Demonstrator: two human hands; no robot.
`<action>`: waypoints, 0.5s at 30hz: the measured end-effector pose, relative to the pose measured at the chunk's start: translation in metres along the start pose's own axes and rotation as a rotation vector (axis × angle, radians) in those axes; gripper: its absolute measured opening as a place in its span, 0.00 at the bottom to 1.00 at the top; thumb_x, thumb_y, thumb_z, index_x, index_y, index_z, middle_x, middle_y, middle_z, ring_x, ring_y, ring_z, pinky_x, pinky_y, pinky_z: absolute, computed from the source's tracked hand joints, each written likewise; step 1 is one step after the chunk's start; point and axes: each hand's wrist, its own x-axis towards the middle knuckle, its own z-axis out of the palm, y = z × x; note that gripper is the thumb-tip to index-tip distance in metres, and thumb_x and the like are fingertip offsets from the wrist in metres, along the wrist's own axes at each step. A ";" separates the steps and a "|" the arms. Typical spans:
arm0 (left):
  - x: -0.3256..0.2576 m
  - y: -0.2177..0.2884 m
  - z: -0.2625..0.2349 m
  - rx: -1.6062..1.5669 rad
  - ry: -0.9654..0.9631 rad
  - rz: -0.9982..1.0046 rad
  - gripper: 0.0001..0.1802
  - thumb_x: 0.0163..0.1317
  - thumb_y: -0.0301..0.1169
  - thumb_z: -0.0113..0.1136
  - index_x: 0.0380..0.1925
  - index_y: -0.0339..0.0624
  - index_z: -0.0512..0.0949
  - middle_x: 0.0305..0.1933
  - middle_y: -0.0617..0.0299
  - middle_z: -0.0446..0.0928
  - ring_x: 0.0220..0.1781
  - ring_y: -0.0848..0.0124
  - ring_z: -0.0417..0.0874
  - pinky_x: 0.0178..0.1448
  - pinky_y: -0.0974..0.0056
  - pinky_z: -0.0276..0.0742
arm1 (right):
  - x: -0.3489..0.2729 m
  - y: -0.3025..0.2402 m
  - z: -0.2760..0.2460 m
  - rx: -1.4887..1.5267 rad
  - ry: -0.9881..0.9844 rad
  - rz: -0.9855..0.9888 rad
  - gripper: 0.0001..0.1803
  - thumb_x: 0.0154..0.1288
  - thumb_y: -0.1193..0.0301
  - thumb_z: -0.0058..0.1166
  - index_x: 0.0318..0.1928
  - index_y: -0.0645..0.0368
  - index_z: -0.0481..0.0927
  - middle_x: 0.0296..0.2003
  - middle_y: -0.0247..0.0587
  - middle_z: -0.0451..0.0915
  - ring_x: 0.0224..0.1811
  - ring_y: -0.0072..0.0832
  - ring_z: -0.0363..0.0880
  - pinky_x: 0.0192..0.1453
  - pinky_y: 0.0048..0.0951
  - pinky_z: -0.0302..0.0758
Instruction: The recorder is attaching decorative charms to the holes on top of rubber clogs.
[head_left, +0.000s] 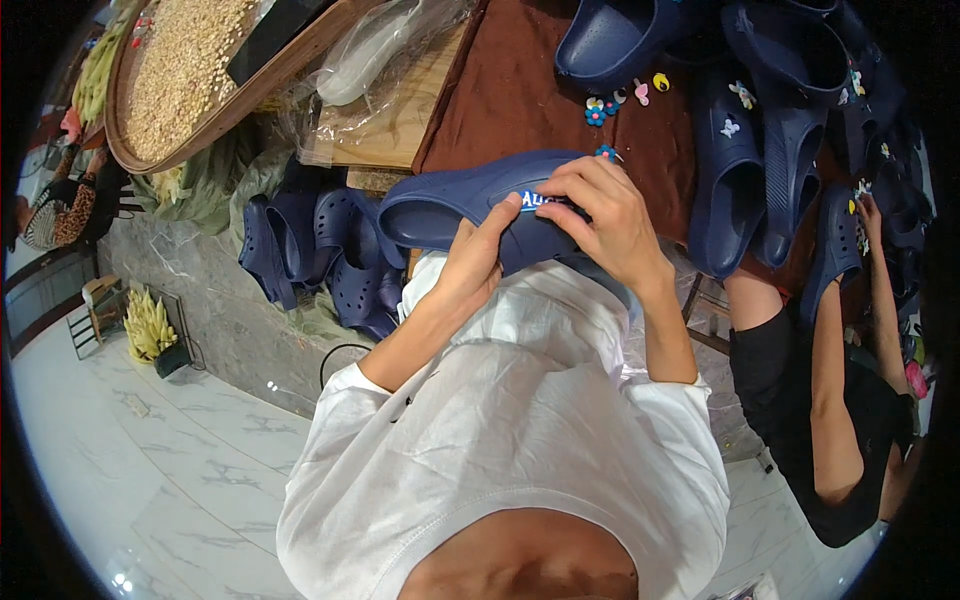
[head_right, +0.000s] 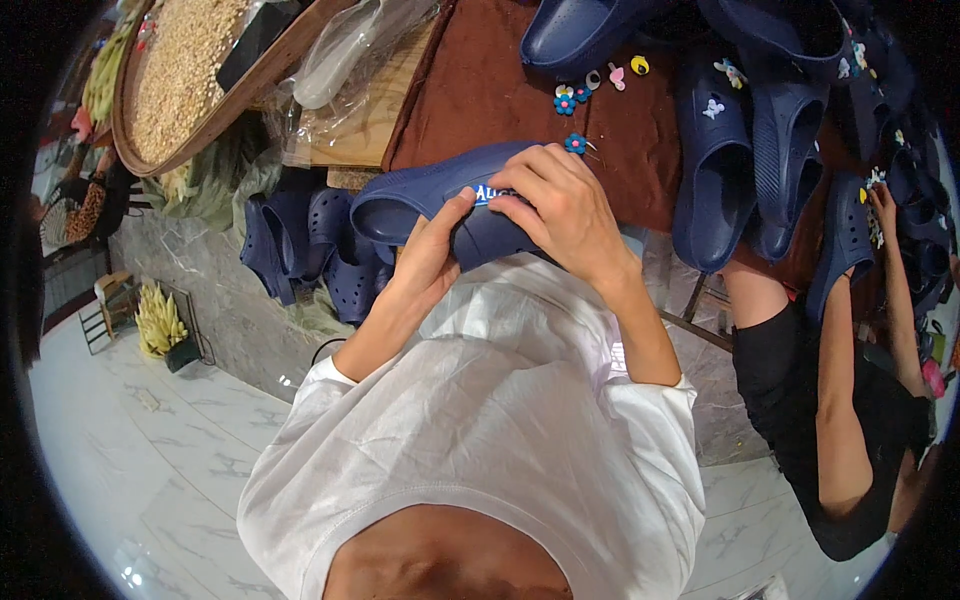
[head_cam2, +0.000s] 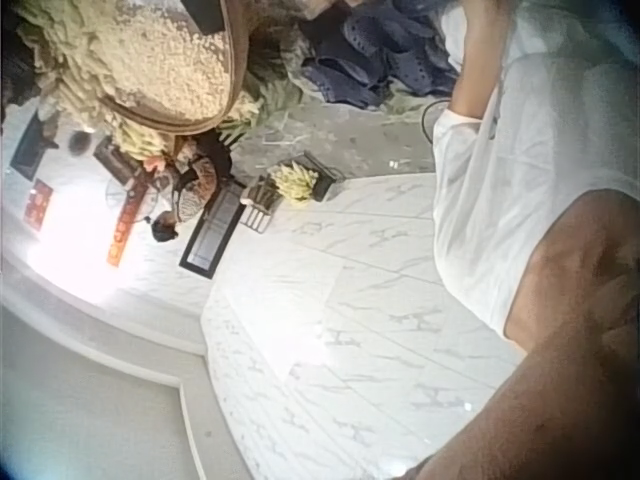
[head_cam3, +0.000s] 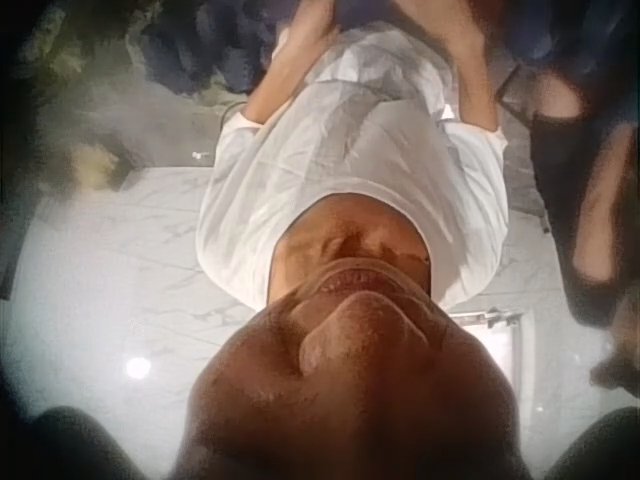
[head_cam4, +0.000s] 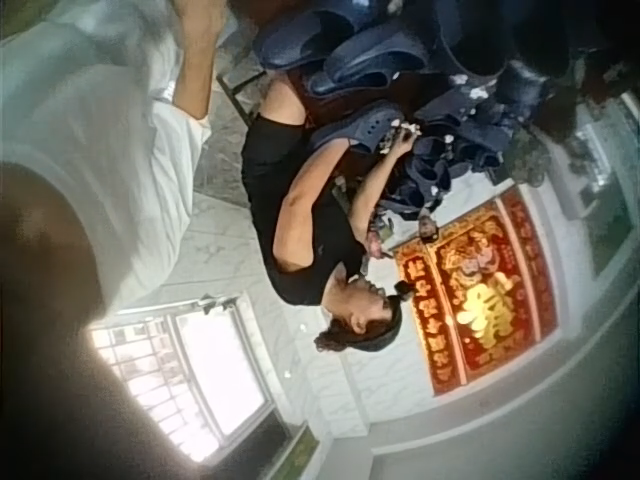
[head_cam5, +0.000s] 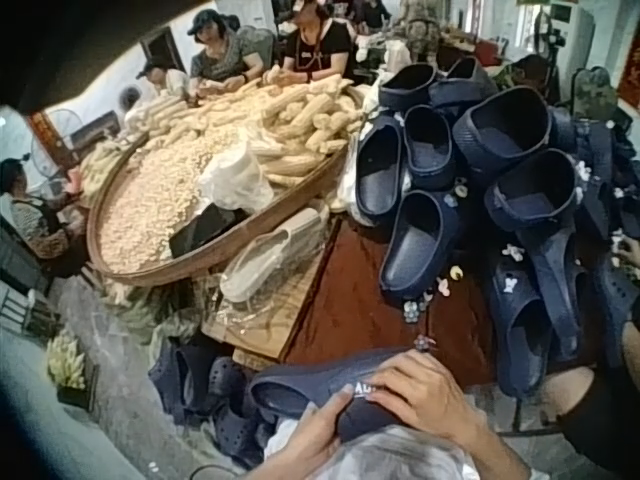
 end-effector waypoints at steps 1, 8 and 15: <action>-0.001 0.000 0.001 -0.001 0.002 0.011 0.15 0.71 0.35 0.56 0.51 0.35 0.75 0.48 0.59 0.81 0.46 0.69 0.85 0.52 0.63 0.84 | -0.001 -0.001 -0.001 -0.046 -0.004 0.017 0.09 0.56 0.68 0.66 0.35 0.58 0.84 0.34 0.35 0.79 0.39 0.35 0.76 0.44 0.36 0.71; -0.004 0.000 0.005 -0.014 -0.010 -0.039 0.15 0.70 0.34 0.58 0.50 0.35 0.76 0.47 0.59 0.81 0.47 0.72 0.84 0.51 0.66 0.83 | -0.002 0.001 0.005 -0.051 -0.030 0.034 0.09 0.54 0.68 0.67 0.35 0.55 0.87 0.32 0.32 0.77 0.39 0.32 0.75 0.46 0.35 0.70; 0.000 -0.007 0.001 0.093 0.035 0.023 0.15 0.68 0.33 0.62 0.50 0.35 0.77 0.48 0.59 0.81 0.47 0.72 0.84 0.51 0.67 0.82 | -0.003 0.002 0.002 -0.019 -0.083 0.049 0.10 0.54 0.69 0.67 0.37 0.56 0.86 0.35 0.33 0.77 0.40 0.33 0.74 0.47 0.35 0.70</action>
